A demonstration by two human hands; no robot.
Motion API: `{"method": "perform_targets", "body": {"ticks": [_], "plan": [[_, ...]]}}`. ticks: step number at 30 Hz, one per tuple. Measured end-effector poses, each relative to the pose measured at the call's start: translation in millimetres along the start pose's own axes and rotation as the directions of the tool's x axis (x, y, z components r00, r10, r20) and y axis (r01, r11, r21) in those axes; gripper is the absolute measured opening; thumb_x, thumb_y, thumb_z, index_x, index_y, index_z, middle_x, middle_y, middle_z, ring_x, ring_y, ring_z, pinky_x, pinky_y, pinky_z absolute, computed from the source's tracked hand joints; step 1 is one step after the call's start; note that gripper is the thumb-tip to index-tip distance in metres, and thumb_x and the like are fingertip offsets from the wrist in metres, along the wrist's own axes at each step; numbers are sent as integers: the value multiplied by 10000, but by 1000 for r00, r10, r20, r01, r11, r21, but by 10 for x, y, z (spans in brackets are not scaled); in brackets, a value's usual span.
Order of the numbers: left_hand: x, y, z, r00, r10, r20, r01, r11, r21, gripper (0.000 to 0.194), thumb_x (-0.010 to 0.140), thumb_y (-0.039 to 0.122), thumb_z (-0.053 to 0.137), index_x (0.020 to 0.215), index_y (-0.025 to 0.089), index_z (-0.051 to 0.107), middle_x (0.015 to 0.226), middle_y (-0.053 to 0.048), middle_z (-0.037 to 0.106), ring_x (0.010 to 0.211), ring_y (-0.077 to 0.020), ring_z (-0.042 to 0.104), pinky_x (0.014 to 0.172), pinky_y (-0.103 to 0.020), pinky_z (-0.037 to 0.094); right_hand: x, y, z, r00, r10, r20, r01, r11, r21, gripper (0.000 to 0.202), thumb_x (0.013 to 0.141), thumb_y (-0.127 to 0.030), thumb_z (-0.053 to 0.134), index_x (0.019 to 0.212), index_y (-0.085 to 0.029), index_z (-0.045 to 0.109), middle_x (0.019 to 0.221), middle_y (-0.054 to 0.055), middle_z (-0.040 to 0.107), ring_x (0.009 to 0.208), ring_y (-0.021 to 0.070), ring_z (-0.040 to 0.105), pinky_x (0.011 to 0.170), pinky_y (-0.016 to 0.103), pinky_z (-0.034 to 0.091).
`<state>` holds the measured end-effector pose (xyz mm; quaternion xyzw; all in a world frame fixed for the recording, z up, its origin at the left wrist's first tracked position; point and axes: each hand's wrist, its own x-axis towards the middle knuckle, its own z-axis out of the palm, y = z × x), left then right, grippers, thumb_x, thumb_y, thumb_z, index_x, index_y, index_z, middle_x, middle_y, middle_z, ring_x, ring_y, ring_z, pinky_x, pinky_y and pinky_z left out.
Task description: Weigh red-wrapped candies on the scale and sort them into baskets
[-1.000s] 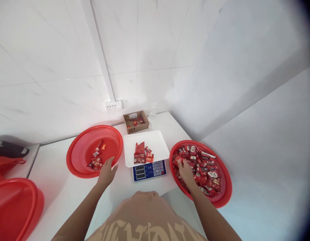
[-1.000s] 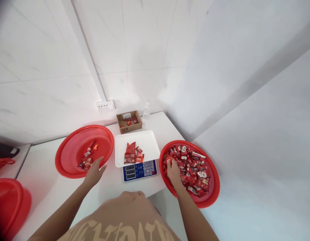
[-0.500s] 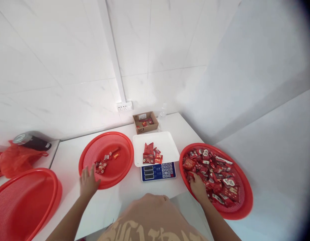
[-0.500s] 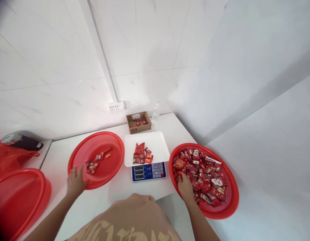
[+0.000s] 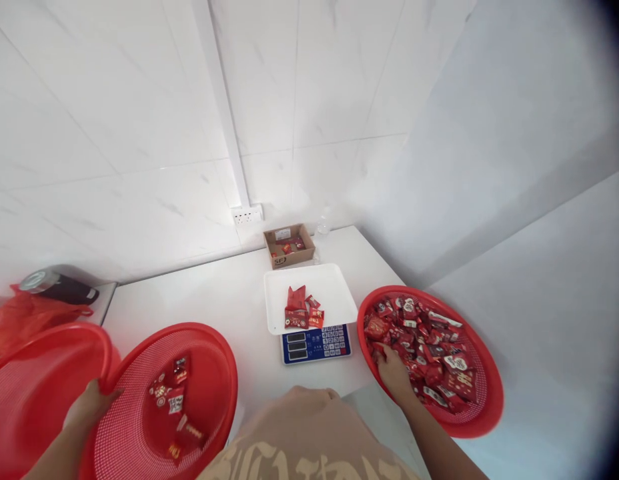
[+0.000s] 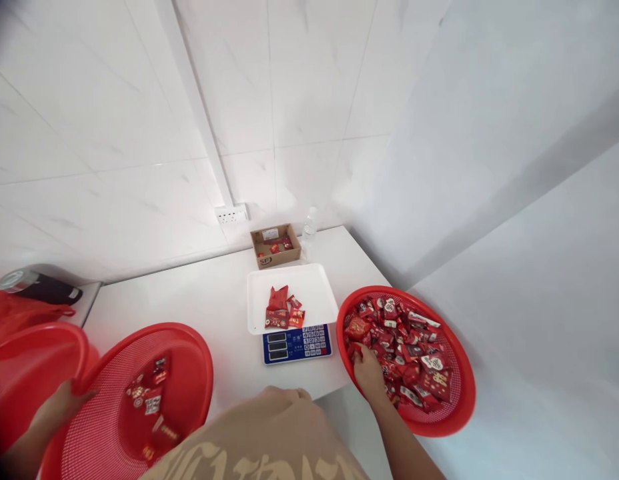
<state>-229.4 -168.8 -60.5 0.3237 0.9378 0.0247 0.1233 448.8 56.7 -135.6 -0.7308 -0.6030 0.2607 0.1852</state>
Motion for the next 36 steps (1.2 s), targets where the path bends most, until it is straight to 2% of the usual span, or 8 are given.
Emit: {"method": "perform_targets", "body": {"ticks": [2, 4, 7, 14, 21, 29, 32, 36], "plan": [[-13, 67, -11, 995, -33, 96, 25, 997, 78, 438, 680, 399, 509, 1071, 201, 524, 827, -74, 716, 882, -333, 660, 744, -457, 514, -3, -33, -21, 1000, 15, 22, -15, 1000, -12, 422, 742, -285, 356, 1018, -131, 636, 977, 140, 662, 942, 247, 605, 853, 364, 449], [-31, 167, -37, 988, 33, 150, -59, 984, 168, 505, 706, 352, 494, 1191, 213, 467, 1012, -72, 703, 1027, -314, 614, 832, -454, 480, -6, -62, -37, 999, 28, 44, -27, 999, -27, 419, 752, -274, 352, 1027, -128, 634, 986, 133, 663, 945, 236, 607, 858, 348, 443], [-55, 351, -89, 955, 193, 225, -251, 929, 273, 610, 743, 267, 448, 1320, 80, 383, 1184, -170, 617, 1111, -298, 572, 919, -419, 431, -9, -85, -44, 997, 30, 64, -26, 998, -58, 417, 765, -258, 344, 1038, -126, 630, 1002, 131, 663, 966, 228, 602, 868, 333, 435], [-88, 787, -145, 843, 489, 223, -538, 760, 365, 640, 659, 4, 387, 1240, 215, 553, 1280, -83, 572, 1231, -224, 477, 1080, -410, 272, -5, -79, -32, 999, 16, 50, -13, 998, -68, 414, 759, -268, 356, 1034, -131, 633, 1011, 137, 667, 997, 244, 591, 871, 344, 434], [-63, 1249, -141, 815, 513, 271, -574, 644, 506, 833, 560, -122, 323, 1317, 192, 472, 1450, -83, 355, 1371, -215, 231, 1114, -476, 170, -7, -79, -53, 998, 24, 58, -20, 998, -57, 415, 760, -293, 354, 1031, -141, 630, 1002, 131, 668, 981, 243, 598, 857, 343, 442], [78, 1377, -90, 780, 605, 158, -600, 655, 459, 811, 601, -75, 348, 1349, 226, 429, 1449, -96, 365, 1379, -251, 209, 1082, -531, 208, -12, -70, -81, 999, 36, 11, -36, 999, 24, 398, 765, -328, 366, 1014, -153, 623, 919, 106, 673, 895, 234, 614, 813, 349, 455], [-24, 1754, -41, 753, 655, 63, -635, 700, 326, 696, 680, -16, 372, 1334, 207, 452, 1427, -108, 403, 1373, -272, 233, 1084, -497, 237, 9, -166, -124, 998, 65, -22, -62, 994, 91, 441, 791, -365, 346, 1087, -146, 590, 967, 118, 666, 927, 236, 613, 824, 355, 453], [-463, 2682, 194, 611, 791, -11, -791, 611, 17, 482, 873, 231, 347, 1347, 179, 413, 1434, -117, 379, 1345, -260, 298, 1063, -439, 310, 54, -348, -121, 993, 91, -79, -84, 993, 88, 510, 800, -414, 349, 1167, -117, 542, 1153, 166, 605, 1048, 264, 573, 902, 387, 420]]}}
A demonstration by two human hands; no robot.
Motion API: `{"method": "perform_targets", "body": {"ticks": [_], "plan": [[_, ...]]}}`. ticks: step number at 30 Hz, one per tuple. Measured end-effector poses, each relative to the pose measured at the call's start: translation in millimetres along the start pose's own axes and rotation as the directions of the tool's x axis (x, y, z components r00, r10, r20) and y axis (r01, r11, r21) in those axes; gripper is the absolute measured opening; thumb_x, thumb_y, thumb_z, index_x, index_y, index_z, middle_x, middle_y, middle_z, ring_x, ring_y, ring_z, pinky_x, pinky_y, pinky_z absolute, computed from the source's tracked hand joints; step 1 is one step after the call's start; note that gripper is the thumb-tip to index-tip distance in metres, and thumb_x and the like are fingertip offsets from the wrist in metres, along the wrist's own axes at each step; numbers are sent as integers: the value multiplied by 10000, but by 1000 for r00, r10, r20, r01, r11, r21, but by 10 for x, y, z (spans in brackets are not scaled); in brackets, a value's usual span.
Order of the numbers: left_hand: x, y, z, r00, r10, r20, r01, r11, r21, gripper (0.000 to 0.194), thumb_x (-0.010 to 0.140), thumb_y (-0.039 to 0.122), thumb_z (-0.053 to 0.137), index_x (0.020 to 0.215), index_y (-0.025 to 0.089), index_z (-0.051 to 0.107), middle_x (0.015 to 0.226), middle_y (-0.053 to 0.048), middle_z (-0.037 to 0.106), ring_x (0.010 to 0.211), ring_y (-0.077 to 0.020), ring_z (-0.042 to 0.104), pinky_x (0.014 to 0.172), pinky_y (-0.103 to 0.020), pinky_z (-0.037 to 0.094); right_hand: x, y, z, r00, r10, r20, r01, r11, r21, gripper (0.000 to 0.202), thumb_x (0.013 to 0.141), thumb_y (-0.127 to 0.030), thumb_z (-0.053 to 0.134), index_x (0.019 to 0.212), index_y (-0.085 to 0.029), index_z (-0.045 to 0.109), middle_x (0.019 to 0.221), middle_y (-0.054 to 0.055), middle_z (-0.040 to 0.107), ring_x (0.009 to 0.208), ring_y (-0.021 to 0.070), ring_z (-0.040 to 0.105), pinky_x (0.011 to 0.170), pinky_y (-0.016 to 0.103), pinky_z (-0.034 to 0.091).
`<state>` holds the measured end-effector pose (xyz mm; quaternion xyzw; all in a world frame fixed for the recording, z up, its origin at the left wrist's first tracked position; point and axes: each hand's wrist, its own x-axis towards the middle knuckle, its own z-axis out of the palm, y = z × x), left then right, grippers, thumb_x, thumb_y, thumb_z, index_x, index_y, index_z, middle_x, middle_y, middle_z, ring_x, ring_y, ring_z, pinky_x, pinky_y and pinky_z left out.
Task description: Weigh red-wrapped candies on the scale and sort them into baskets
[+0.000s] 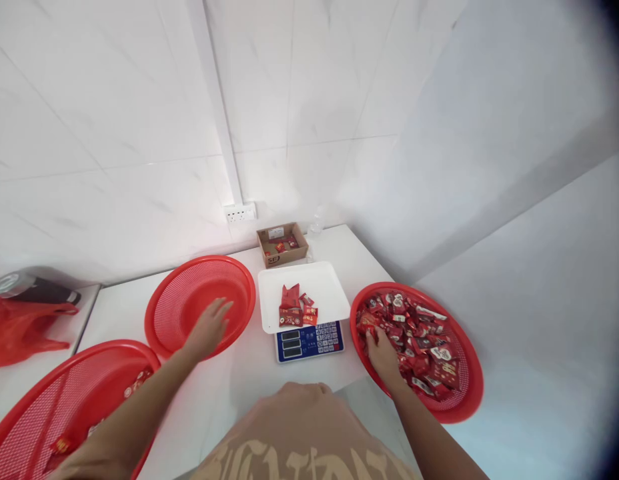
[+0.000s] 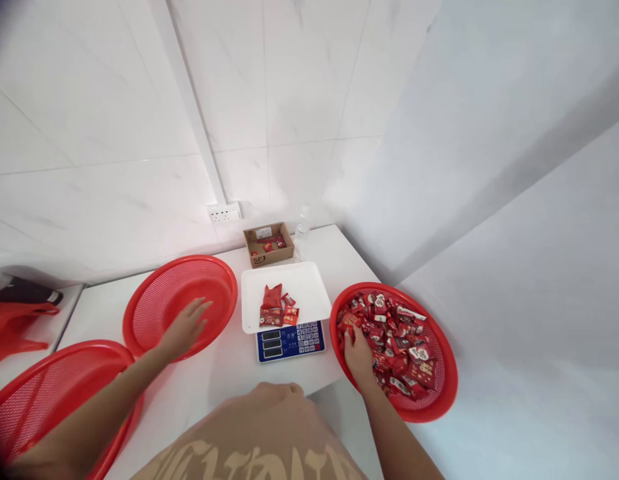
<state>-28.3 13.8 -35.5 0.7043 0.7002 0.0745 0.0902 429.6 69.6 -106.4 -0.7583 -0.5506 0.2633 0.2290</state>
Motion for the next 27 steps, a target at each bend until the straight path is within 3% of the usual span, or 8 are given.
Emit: {"method": "perform_targets", "body": {"ticks": [4, 6, 8, 11, 15, 19, 23, 27], "plan": [[434, 965, 340, 973, 211, 87, -200, 972, -125, 543, 868, 407, 427, 1380, 242, 352, 1487, -103, 287, 1364, -256, 251, 1084, -436, 269, -18, -77, 116, 1000, -2, 2, 2, 1000, 22, 525, 791, -399, 361, 1179, -96, 543, 1225, 184, 569, 1129, 270, 531, 966, 389, 383], [610, 1266, 471, 962, 232, 147, -212, 967, -139, 700, 806, 498, 509, 1419, 258, 270, 1527, -126, 155, 1390, -319, 142, 1084, -494, 226, -55, -62, 175, 999, -33, -17, 34, 998, 52, 501, 789, -390, 367, 1149, -103, 566, 1204, 177, 587, 1128, 256, 533, 967, 371, 388], [753, 1417, 554, 954, 229, 192, -210, 971, -114, 843, 723, 565, 586, 1433, 295, 220, 1539, -127, 74, 1389, -373, 77, 1070, -538, 204, -102, -33, 215, 997, -61, -37, 63, 995, 75, 492, 789, -388, 363, 1129, -104, 577, 1187, 175, 598, 1115, 253, 540, 967, 372, 391], [910, 1443, 602, 941, 251, 226, -247, 968, -47, 834, 688, 595, 607, 1408, 323, 285, 1538, -120, 70, 1366, -406, 145, 1047, -537, 234, -165, -5, 229, 998, -42, -37, 46, 994, 95, 514, 792, -399, 349, 1137, -87, 570, 1200, 187, 588, 1119, 260, 537, 980, 386, 382], [1020, 1367, 591, 931, 279, 236, -290, 957, 12, 593, 769, 516, 560, 1309, 300, 444, 1501, -141, 178, 1249, -370, 374, 945, -492, 373, -195, -22, 202, 1000, -15, -18, 17, 992, 125, 502, 807, -397, 336, 1139, -105, 572, 1198, 171, 592, 1119, 246, 542, 984, 376, 383], [1036, 1359, 559, 950, 190, 248, -178, 981, -74, 365, 812, 393, 537, 1163, 292, 545, 1400, -94, 317, 1109, -272, 508, 781, -366, 479, -186, -43, 184, 1000, 16, 15, -17, 993, 119, 498, 806, -394, 342, 1150, -115, 569, 1221, 165, 581, 1141, 247, 527, 994, 374, 373], [1018, 1374, 491, 973, 109, 204, -88, 990, -110, 308, 902, 328, 355, 1096, 228, 571, 1284, -85, 386, 848, -151, 602, 693, -291, 487, -180, -45, 184, 1000, 16, -1, -16, 992, 128, 480, 803, -391, 349, 1137, -137, 581, 1209, 150, 592, 1135, 244, 529, 989, 368, 377], [948, 1203, 285, 999, 22, 25, -18, 988, -154, 306, 900, 352, 370, 1050, 209, 595, 1275, -89, 398, 867, -155, 595, 699, -280, 489, -182, -57, 185, 1000, 31, 1, -31, 992, 119, 500, 800, -393, 346, 1147, -112, 572, 1204, 162, 591, 1116, 254, 539, 980, 377, 385]]}}
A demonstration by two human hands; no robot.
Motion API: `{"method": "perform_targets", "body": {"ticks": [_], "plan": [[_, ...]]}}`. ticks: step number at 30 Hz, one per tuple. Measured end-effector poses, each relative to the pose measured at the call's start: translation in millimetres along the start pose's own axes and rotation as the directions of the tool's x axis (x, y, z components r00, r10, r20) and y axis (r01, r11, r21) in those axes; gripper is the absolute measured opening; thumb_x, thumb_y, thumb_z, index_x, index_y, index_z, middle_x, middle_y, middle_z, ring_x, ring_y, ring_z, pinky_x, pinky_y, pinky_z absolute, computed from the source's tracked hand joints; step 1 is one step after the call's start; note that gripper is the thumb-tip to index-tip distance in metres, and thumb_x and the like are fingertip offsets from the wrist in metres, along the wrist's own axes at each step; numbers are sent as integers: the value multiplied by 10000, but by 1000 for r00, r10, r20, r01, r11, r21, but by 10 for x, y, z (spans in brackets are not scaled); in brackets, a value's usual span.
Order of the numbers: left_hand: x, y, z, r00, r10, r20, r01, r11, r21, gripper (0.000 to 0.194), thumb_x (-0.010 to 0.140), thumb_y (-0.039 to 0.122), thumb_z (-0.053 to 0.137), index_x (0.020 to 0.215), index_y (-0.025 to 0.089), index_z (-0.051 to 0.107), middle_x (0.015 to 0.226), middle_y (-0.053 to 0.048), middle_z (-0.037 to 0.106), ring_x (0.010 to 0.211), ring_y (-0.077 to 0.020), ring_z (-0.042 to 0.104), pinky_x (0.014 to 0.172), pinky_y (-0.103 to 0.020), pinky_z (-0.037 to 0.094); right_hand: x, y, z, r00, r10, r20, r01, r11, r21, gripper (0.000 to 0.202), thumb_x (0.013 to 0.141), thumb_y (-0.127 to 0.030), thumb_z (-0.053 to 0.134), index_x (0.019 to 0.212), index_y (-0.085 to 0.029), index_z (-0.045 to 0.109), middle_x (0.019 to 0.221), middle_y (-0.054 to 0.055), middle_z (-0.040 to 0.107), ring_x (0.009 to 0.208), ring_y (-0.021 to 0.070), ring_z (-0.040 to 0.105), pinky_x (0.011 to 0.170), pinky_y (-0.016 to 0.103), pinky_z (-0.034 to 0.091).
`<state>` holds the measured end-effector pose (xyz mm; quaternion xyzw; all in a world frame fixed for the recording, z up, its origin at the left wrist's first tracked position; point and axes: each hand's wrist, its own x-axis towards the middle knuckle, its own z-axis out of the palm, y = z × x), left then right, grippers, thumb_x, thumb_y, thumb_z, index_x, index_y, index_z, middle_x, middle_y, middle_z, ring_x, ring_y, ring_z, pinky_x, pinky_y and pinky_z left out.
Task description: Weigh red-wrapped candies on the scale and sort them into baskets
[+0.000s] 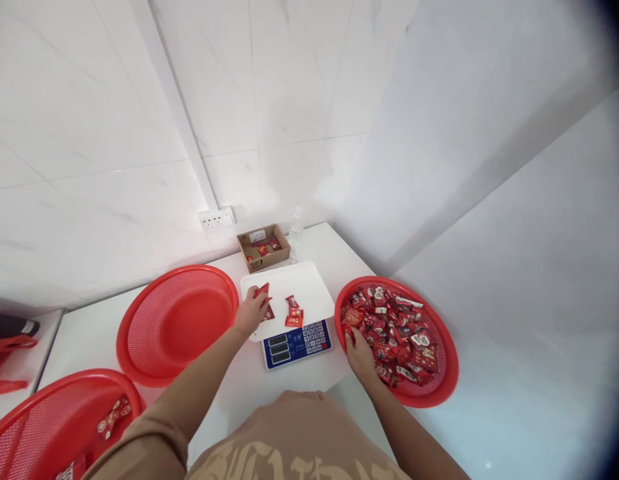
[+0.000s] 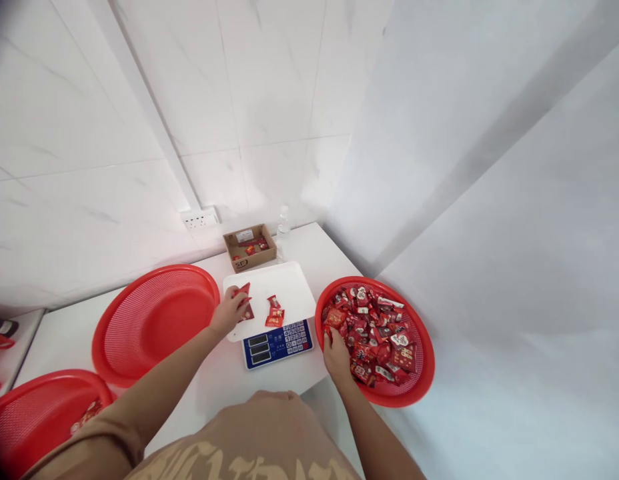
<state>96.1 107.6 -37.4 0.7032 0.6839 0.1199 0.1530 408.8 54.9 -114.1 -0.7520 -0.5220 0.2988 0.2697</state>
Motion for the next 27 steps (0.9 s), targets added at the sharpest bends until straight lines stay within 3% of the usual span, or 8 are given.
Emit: {"method": "perform_targets", "body": {"ticks": [3, 6, 10, 13, 15, 19, 22, 27], "plan": [[-158, -267, -274, 980, -90, -176, 90, 996, -13, 302, 891, 364, 391, 1036, 211, 608, 1273, -96, 416, 903, -176, 589, 680, -284, 492, -2, -7, 4, 1000, -5, -7, 5, 1000, -3, 515, 800, -397, 337, 1152, -97, 566, 1202, 171, 589, 1118, 257, 539, 977, 372, 385], [-351, -567, -512, 950, -226, -217, 244, 968, 59, 362, 900, 389, 340, 1118, 232, 583, 1298, -104, 423, 891, -200, 601, 635, -305, 492, 0, 0, 6, 1000, -23, 8, 23, 1000, -7, 524, 808, -414, 322, 1156, -104, 561, 1195, 168, 592, 1112, 254, 542, 969, 364, 387], [-458, -722, -559, 940, -247, -234, 308, 911, 275, 496, 890, 437, 332, 1316, 207, 438, 1411, -174, 343, 1117, -332, 510, 837, -474, 449, 8, 15, 8, 999, -20, 27, 21, 999, -28, 514, 818, -419, 311, 1152, -117, 559, 1191, 169, 594, 1104, 257, 543, 960, 372, 388], [-368, -538, -362, 974, -113, -198, 177, 924, 339, 516, 883, 406, 369, 1332, 156, 421, 1451, -193, 302, 1307, -353, 310, 1029, -543, 263, 10, 19, 14, 1000, -18, 21, 19, 1000, -21, 500, 815, -413, 317, 1146, -133, 565, 1184, 159, 601, 1097, 251, 545, 957, 369, 391], [-261, -299, -167, 998, 57, -38, -44, 956, 290, 489, 874, 346, 398, 1327, 161, 429, 1453, -172, 318, 1350, -312, 249, 1081, -505, 201, 9, 16, 17, 1000, -15, 14, 15, 1000, -13, 503, 806, -408, 327, 1145, -127, 568, 1185, 159, 600, 1096, 252, 546, 959, 368, 391], [-31, 234, 180, 873, 382, 303, -418, 906, 64, 603, 781, 239, 513, 1366, 256, 364, 1513, -94, 211, 1390, -289, 147, 1097, -490, 185, 3, 0, 17, 1000, 4, -12, -4, 1000, 11, 481, 799, -390, 343, 1130, -136, 583, 1169, 147, 614, 1097, 247, 550, 969, 368, 390], [122, 493, 295, 829, 389, 402, -441, 897, 40, 597, 763, 257, 546, 1340, 264, 392, 1497, -94, 241, 1381, -317, 143, 1079, -521, 199, -4, -14, 12, 999, 12, -30, -12, 1000, 22, 457, 802, -381, 354, 1108, -144, 597, 1152, 140, 624, 1075, 240, 568, 954, 365, 407], [253, 569, 319, 855, 331, 398, -387, 919, 68, 330, 814, 217, 486, 1138, 234, 547, 1239, -116, 508, 1177, -272, 444, 924, -422, 410, -14, -29, -4, 1000, 2, -22, -2, 1000, 23, 478, 806, -399, 347, 1117, -130, 590, 1164, 151, 617, 1080, 239, 564, 958, 358, 404]]}}
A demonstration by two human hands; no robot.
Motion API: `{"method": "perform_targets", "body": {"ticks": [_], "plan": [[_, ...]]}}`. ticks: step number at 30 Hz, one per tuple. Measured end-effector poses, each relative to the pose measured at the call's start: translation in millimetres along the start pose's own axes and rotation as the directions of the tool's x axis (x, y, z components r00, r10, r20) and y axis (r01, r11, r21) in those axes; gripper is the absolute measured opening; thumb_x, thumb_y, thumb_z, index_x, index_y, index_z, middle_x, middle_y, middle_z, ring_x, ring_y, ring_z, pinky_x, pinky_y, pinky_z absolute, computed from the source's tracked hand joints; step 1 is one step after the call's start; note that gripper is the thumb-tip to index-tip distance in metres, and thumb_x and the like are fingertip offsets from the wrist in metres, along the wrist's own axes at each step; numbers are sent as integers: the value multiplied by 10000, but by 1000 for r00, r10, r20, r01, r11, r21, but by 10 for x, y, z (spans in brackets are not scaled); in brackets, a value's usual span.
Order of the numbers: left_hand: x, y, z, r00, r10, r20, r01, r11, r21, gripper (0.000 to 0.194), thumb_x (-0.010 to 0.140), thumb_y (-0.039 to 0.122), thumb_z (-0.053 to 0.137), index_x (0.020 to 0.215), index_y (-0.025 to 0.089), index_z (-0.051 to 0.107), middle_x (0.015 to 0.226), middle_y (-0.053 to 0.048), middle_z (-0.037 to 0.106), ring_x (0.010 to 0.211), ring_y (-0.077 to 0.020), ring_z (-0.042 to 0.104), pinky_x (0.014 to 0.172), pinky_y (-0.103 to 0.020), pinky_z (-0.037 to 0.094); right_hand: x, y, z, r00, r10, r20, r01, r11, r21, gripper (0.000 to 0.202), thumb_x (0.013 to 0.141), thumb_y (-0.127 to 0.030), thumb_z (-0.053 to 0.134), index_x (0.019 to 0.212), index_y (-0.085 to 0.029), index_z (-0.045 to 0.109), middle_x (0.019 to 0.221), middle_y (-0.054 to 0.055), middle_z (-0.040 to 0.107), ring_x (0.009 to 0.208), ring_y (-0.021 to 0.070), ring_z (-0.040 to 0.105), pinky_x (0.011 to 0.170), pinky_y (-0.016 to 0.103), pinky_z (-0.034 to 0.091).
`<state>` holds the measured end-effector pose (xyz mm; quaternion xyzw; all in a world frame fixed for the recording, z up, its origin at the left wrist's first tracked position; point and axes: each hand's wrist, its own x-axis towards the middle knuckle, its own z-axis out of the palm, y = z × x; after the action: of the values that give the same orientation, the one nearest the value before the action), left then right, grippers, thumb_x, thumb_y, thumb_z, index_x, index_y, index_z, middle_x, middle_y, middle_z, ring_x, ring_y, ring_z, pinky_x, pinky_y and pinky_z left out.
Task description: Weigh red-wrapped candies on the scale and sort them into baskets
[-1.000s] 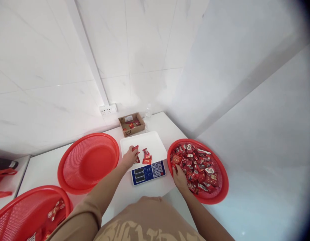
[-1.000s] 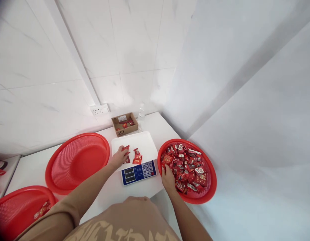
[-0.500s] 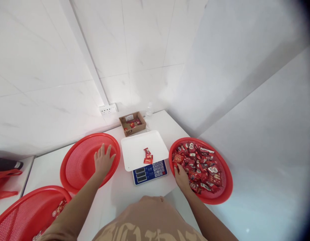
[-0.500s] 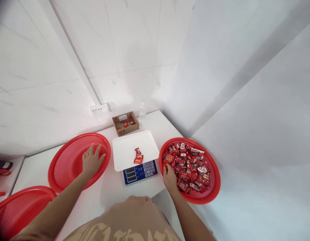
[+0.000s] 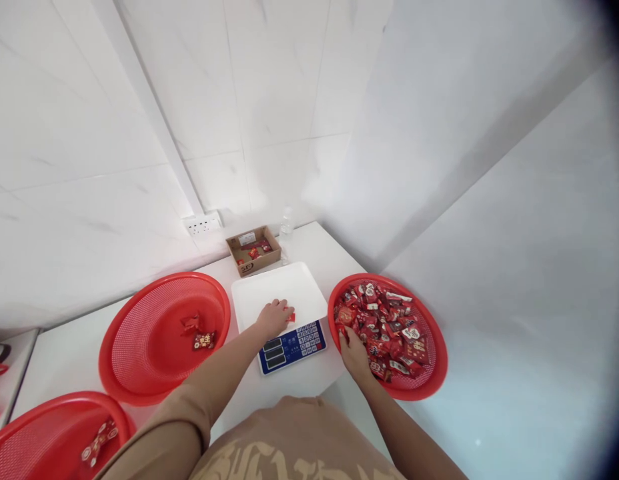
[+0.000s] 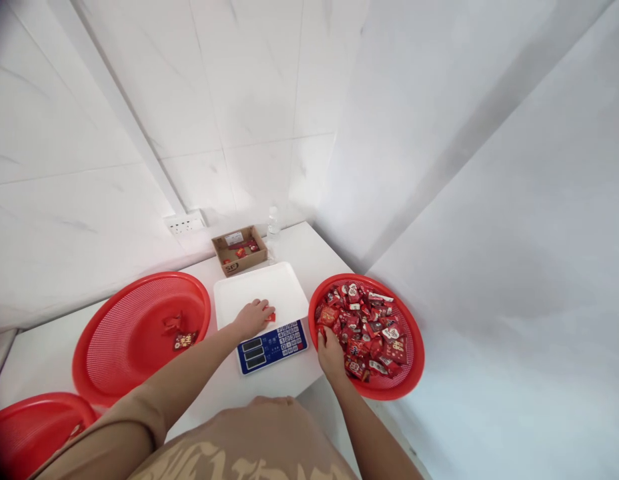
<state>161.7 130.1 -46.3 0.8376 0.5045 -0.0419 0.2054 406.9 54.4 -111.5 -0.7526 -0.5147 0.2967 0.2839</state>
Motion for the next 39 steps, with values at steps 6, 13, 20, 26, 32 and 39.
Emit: {"method": "perform_targets", "body": {"ticks": [6, 13, 20, 26, 32, 39], "plan": [[-218, -146, -15, 978, -190, -86, 186, 981, -55, 270, 913, 277, 327, 1065, 197, 535, 1012, -99, 557, 921, -200, 571, 764, -325, 466, 8, 3, 1, 1000, 17, 18, -17, 1000, -21, 476, 810, -387, 344, 1135, -137, 584, 1171, 146, 615, 1081, 244, 566, 956, 365, 402], [-1107, -796, -175, 707, -575, -411, 467, 817, -339, 345, 907, 384, 313, 1133, 197, 496, 1071, -100, 565, 989, -229, 556, 796, -342, 455, 9, -45, -53, 999, 35, -37, -34, 999, 30, 482, 790, -421, 385, 1135, -141, 574, 1141, 137, 625, 1055, 251, 571, 937, 385, 415], [-1643, -1094, 25, 586, -738, -336, 624, 675, -394, 611, 848, 459, 384, 1363, 137, 316, 1282, -194, 434, 1163, -324, 465, 865, -441, 438, -7, -743, 44, 990, -138, 23, 127, 955, 268, 370, 788, -390, 454, 1043, -159, 592, 1018, 95, 663, 946, 210, 607, 870, 347, 458], [-1424, -852, 164, 606, -659, -445, 540, 752, -379, 625, 845, 449, 373, 1355, 88, 335, 1378, -215, 348, 1308, -340, 299, 1032, -494, 308, 122, -975, 228, 950, -241, 200, 144, 903, 404, 433, 789, -291, 488, 1214, -213, 511, 1208, 74, 596, 935, 154, 613, 858, 318, 476], [-1339, -767, 220, 645, -606, -465, 486, 796, -362, 588, 841, 432, 390, 1338, 119, 371, 1394, -196, 353, 1334, -331, 264, 1056, -498, 285, 241, -277, -357, 1000, -14, 3, 14, 989, -149, 444, 806, -262, 459, 1238, -164, 491, 1257, 129, 529, 1177, 241, 465, 989, 410, 356], [-1248, -752, 349, 684, -557, -471, 441, 830, -341, 529, 825, 404, 420, 1270, 121, 456, 1383, -190, 377, 1319, -335, 293, 1043, -500, 307, 124, 247, -551, 926, 356, 127, -212, 768, -604, 676, 742, -505, 556, 1343, -277, 347, 1467, 148, 177, 1304, 385, 233, 909, 561, 345]]}}
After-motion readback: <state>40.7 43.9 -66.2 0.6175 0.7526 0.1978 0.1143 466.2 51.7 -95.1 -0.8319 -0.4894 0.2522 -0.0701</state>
